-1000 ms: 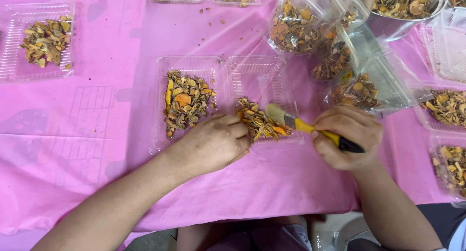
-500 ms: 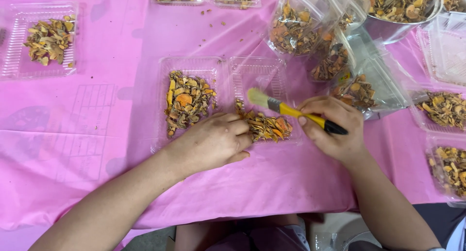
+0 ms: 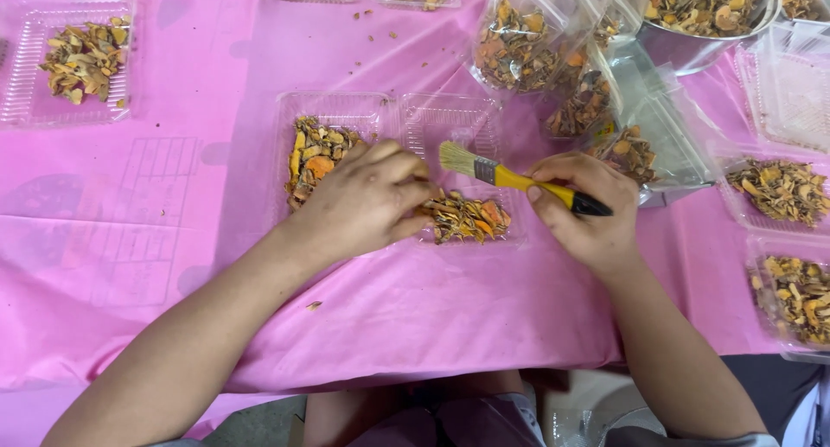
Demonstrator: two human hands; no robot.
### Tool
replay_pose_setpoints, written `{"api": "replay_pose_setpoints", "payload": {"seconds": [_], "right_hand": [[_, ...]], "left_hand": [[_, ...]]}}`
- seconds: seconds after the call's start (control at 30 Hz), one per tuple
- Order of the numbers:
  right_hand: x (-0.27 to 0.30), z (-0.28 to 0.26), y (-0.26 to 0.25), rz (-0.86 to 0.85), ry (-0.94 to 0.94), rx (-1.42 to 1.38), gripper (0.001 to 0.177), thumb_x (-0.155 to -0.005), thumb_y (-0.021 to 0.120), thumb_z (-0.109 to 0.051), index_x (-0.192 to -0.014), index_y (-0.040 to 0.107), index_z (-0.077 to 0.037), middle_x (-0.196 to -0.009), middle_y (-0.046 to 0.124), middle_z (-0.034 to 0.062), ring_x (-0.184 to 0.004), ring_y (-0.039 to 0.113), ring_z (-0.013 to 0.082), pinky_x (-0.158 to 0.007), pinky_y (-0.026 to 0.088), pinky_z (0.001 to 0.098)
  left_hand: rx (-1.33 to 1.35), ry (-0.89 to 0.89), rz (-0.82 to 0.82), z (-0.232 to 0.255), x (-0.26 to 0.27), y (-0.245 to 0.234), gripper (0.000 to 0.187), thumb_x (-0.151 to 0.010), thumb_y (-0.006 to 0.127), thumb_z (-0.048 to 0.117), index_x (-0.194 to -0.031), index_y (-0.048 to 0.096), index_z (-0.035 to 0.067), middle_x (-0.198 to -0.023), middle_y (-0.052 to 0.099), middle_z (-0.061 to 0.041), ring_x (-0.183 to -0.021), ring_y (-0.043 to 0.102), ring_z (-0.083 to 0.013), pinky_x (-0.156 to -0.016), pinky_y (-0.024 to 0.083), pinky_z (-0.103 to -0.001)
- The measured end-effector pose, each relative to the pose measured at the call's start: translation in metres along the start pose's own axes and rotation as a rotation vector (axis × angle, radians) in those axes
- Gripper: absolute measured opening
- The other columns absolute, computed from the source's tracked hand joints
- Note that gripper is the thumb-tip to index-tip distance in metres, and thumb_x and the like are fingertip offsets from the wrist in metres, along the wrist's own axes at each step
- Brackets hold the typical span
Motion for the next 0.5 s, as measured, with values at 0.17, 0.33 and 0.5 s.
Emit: {"api": "replay_pose_setpoints", "payload": {"seconds": [0.17, 0.33, 0.5], "right_hand": [[0.002, 0.001, 0.004, 0.012, 0.020, 0.023, 0.010, -0.086, 0.079, 0.002, -0.094, 0.073, 0.002, -0.087, 0.075, 0.0148, -0.073, 0.072, 0.0262, -0.065, 0.056, 0.0358], [0.004, 0.004, 0.002, 0.020, 0.034, 0.011, 0.011, -0.083, 0.079, 0.004, -0.092, 0.074, 0.000, -0.085, 0.075, 0.0126, -0.071, 0.071, 0.0228, -0.063, 0.055, 0.0334], [0.003, 0.002, 0.005, 0.021, 0.010, 0.016, 0.008, -0.082, 0.079, -0.001, -0.089, 0.074, -0.002, -0.082, 0.075, 0.0086, -0.068, 0.070, 0.0209, -0.064, 0.055, 0.0312]], "left_hand": [[-0.051, -0.007, -0.177, 0.004, -0.016, 0.020, 0.029, -0.079, 0.078, 0.041, -0.098, 0.077, 0.019, -0.099, 0.067, -0.002, -0.101, 0.057, -0.0240, -0.087, 0.044, -0.046], [-0.075, -0.063, -0.342, 0.000, -0.026, 0.041, 0.019, -0.077, 0.073, 0.037, -0.092, 0.075, 0.026, -0.089, 0.070, 0.002, -0.095, 0.063, -0.0234, -0.091, 0.039, -0.048], [-0.080, -0.219, -0.418, 0.006, -0.046, 0.023, 0.011, -0.077, 0.073, 0.025, -0.086, 0.077, 0.021, -0.082, 0.070, 0.000, -0.091, 0.064, -0.0236, -0.092, 0.035, -0.050]]}}
Point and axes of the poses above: each hand's wrist, its own x-axis away from the middle knuckle, its own y-axis out of the palm, z = x × y, the point moved 1 cm from there along -x, towards the middle knuckle
